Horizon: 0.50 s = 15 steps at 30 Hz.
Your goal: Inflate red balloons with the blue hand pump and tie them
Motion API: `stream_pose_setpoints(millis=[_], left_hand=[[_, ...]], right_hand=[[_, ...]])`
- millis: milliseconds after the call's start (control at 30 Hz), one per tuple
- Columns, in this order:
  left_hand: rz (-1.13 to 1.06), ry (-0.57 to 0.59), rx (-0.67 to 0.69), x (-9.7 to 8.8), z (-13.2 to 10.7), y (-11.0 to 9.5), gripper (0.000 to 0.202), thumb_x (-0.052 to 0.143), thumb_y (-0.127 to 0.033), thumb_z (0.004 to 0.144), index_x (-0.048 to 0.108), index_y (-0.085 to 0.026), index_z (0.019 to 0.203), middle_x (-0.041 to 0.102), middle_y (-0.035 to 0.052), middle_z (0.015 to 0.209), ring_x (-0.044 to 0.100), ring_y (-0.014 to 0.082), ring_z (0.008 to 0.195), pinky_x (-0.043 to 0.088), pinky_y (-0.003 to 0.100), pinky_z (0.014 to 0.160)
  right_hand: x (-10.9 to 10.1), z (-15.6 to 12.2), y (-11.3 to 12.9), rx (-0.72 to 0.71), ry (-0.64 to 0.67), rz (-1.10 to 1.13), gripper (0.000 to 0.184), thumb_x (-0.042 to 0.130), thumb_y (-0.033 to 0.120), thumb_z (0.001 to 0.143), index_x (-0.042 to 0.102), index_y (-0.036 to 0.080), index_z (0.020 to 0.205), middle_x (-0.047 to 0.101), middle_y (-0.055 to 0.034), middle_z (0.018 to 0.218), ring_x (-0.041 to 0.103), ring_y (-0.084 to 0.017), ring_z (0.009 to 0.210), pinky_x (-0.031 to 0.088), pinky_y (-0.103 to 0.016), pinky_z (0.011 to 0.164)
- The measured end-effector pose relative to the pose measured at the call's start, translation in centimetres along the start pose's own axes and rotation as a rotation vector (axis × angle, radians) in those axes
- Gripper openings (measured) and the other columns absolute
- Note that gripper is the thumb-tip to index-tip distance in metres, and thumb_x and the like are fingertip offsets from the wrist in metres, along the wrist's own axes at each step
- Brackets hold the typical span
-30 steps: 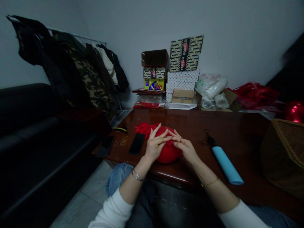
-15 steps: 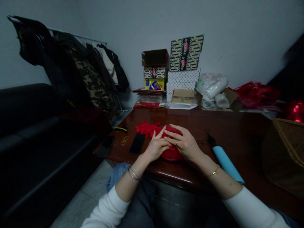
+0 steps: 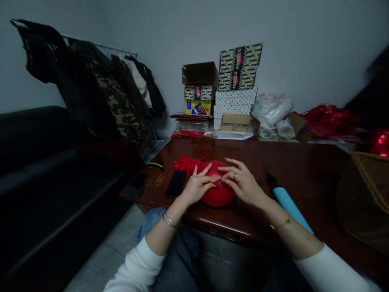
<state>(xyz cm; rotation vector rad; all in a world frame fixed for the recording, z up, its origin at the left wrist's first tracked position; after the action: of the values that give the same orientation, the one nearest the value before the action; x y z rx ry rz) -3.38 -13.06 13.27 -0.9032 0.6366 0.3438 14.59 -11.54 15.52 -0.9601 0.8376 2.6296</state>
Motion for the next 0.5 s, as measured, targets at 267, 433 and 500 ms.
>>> stream_pose_setpoints(millis=[267, 433, 500], left_hand=[[-0.204, -0.153, -0.047, -0.1, 0.0, 0.3, 0.020, 0.056, -0.013, 0.083, 0.073, -0.024, 0.082, 0.075, 0.0019, 0.095, 0.054, 0.0225, 0.123, -0.005, 0.055, 0.116], [-0.315, -0.283, -0.026, 0.1, 0.0, 0.5, 0.018, 0.059, -0.013, 0.081, 0.073, -0.023, 0.083, 0.075, 0.0033, 0.093, 0.058, 0.0239, 0.118, 0.001, 0.054, 0.118], [-0.312, -0.330, -0.042, 0.4, 0.1, 0.8, 0.019, 0.057, -0.012, 0.081, 0.073, -0.023, 0.085, 0.074, 0.0038, 0.096, 0.058, 0.0236, 0.118, 0.002, 0.055, 0.118]], right_hand=[[0.0, -1.2, 0.7, 0.019, 0.029, -0.024, 0.017, 0.060, 0.026, 0.079, 0.059, 0.023, 0.063, 0.062, -0.0054, 0.110, 0.046, -0.026, 0.118, 0.038, -0.047, 0.100], [0.9, -1.9, -1.2, 0.218, -0.126, 0.170, 0.031, 0.059, 0.032, 0.082, 0.056, 0.022, 0.053, 0.063, -0.0060, 0.106, 0.048, -0.025, 0.115, 0.038, -0.046, 0.099], [1.2, -2.0, -1.3, 0.253, -0.137, 0.244, 0.031, 0.061, 0.034, 0.081, 0.059, 0.023, 0.052, 0.063, -0.0056, 0.110, 0.046, -0.026, 0.120, 0.035, -0.048, 0.103]])
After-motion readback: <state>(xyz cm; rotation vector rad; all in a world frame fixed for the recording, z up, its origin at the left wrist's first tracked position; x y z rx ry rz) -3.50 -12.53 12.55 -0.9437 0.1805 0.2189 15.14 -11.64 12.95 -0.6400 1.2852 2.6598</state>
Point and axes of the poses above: each hand's wrist, its own z-axis towards the middle knuckle, its own x-axis out of the palm, y = z × x, the point moved 4 cm from there along z, towards the middle knuckle
